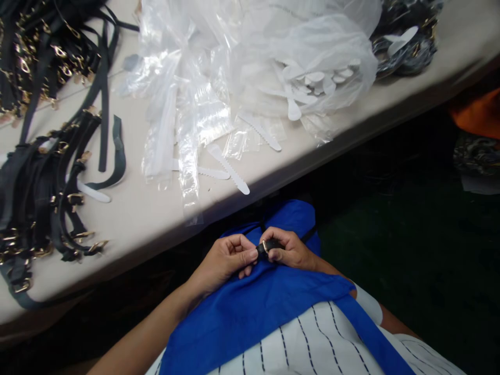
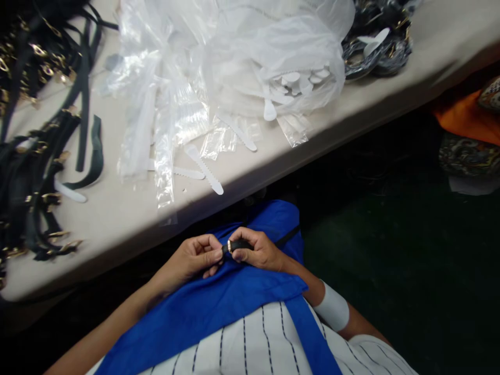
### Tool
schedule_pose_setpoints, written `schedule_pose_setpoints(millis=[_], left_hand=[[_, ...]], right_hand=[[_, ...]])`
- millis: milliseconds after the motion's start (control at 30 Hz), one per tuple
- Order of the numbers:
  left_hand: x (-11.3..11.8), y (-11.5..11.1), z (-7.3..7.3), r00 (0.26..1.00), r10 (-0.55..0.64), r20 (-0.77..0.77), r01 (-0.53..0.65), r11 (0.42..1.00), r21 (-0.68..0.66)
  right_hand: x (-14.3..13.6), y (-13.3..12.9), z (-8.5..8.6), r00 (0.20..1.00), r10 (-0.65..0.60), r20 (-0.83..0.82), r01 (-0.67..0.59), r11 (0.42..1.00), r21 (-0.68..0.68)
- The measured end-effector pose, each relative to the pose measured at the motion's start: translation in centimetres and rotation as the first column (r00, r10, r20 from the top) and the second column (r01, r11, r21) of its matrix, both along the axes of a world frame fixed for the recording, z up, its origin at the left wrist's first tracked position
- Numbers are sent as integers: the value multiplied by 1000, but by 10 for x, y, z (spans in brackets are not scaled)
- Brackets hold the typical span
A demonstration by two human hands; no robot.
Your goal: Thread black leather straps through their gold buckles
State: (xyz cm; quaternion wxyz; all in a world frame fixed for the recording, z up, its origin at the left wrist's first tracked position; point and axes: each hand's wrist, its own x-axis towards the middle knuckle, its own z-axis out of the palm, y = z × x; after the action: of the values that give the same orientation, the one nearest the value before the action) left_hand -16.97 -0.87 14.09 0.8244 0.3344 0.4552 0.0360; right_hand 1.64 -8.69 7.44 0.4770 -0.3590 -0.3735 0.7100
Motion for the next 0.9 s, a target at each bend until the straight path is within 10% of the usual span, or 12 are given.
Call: schedule_pose_setpoints(millis=[400, 900], left_hand=[[-4, -8, 7, 999, -36, -27, 29, 976, -218], [1, -14, 14, 992, -24, -125, 1, 984, -176]], right_hand=[[-3, -15, -2, 954, -52, 294, -56, 936, 347], [-8, -21, -2, 948, -105, 299, -29, 911, 412]])
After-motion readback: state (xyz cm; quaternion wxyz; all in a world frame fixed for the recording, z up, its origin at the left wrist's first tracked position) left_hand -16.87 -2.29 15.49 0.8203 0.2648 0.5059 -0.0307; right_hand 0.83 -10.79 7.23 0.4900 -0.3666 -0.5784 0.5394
